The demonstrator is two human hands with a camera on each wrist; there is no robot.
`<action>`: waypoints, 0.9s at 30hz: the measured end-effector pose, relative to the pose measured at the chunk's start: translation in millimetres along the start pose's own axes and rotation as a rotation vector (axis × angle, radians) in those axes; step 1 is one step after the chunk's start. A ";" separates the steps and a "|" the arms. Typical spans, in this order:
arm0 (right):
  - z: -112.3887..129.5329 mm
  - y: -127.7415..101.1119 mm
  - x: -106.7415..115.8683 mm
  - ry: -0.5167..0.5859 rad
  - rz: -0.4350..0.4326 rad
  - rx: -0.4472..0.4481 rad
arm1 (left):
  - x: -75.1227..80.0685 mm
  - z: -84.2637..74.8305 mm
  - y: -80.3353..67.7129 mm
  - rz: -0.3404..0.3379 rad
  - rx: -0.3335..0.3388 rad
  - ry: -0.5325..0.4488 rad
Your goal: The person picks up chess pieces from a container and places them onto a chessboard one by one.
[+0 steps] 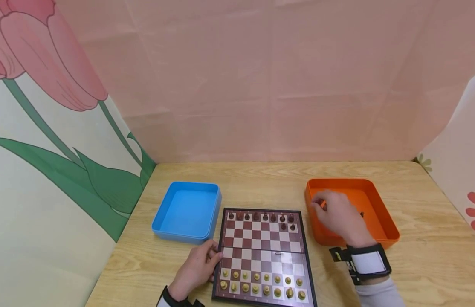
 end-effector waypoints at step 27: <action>-83.5 -0.8 -29.9 -0.121 0.108 -0.248 | 0.7 2.9 1.4 -0.009 -0.010 -0.024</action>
Point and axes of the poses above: each hand's wrist, its own y-axis towards the middle knuckle, its own x-axis out of the back of the hand, z = x × y, the point moved 10 cm from there along y, towards the middle knuckle, and after that the axes turned 7 degrees about -y, right-handed, at the moved point
